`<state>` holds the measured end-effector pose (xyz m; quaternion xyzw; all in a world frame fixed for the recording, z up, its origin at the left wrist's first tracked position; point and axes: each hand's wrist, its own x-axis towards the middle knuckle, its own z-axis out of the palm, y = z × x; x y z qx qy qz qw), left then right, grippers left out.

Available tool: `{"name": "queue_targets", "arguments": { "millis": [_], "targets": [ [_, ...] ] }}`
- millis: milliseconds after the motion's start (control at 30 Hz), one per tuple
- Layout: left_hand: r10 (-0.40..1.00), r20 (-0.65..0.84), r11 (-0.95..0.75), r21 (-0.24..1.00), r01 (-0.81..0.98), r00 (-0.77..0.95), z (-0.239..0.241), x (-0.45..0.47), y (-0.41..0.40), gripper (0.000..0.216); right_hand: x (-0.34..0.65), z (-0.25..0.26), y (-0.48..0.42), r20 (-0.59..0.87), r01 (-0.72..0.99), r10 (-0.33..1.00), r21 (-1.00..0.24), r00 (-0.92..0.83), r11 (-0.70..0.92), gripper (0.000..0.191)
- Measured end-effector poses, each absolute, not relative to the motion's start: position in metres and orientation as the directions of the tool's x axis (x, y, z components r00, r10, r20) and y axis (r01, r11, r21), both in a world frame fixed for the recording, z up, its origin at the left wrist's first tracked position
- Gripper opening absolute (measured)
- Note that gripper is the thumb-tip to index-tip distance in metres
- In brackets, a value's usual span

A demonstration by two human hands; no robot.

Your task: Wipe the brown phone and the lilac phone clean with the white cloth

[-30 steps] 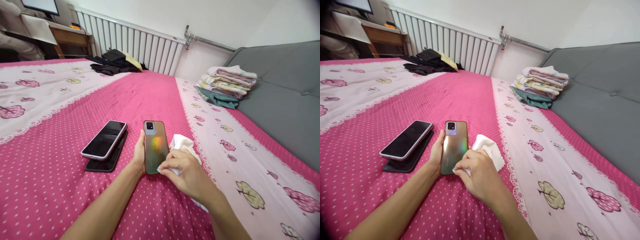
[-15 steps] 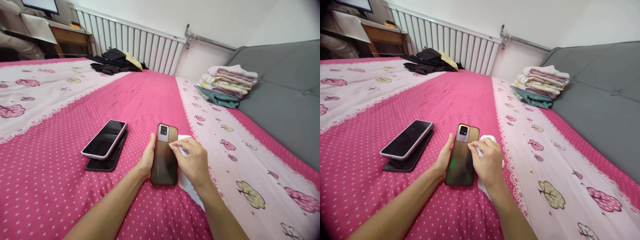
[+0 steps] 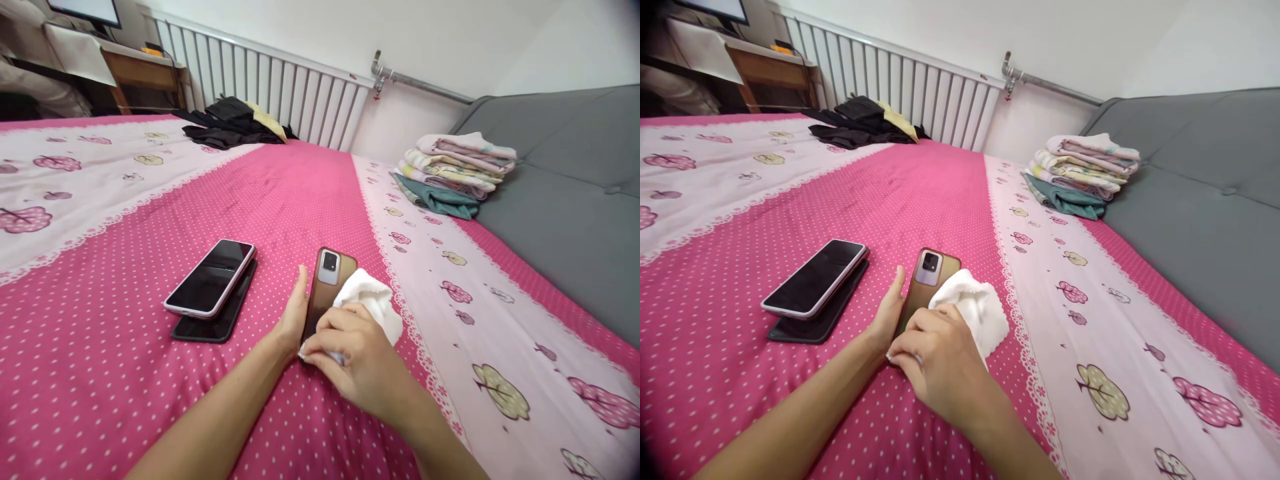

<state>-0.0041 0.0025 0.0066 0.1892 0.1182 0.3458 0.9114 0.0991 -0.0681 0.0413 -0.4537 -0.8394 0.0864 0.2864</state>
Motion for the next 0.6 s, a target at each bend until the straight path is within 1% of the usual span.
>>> {"name": "queue_targets", "arguments": {
  "millis": [67, 133, 267, 367, 467, 600],
  "targets": [
    [0.658, -0.074, 0.700, 0.427, -0.573, 0.749, 0.006, -0.004, 0.003, 0.083, 0.099, 0.039, -0.066, 0.445, 0.735, 0.812, -0.389, -0.378, 0.555, 0.011],
    [0.637, -0.078, 0.714, 0.435, -0.549, 0.767, 0.005, -0.003, 0.002, 0.085, 0.101, 0.036, -0.062, 0.513, 0.761, 0.806, -0.384, -0.295, 0.523, 0.010],
    [0.617, -0.215, 0.732, 0.511, -0.451, 0.757, 0.002, 0.002, -0.003, 0.089, 0.107, 0.029, -0.051, 0.639, 0.790, 0.763, -0.417, -0.097, 0.450, 0.010],
    [0.610, -0.260, 0.715, 0.588, -0.378, 0.749, 0.000, 0.005, -0.006, 0.090, 0.112, 0.028, -0.046, 0.692, 0.800, 0.721, -0.439, 0.010, 0.410, 0.011],
    [0.583, -0.256, 0.712, 0.617, -0.334, 0.771, -0.002, 0.007, -0.009, 0.092, 0.114, 0.028, -0.044, 0.718, 0.809, 0.693, -0.444, 0.064, 0.386, 0.011],
    [0.580, -0.197, 0.709, 0.600, -0.371, 0.791, -0.004, 0.007, -0.009, 0.088, 0.114, 0.029, -0.046, 0.720, 0.802, 0.692, -0.444, 0.053, 0.400, 0.010]
  ]
}}
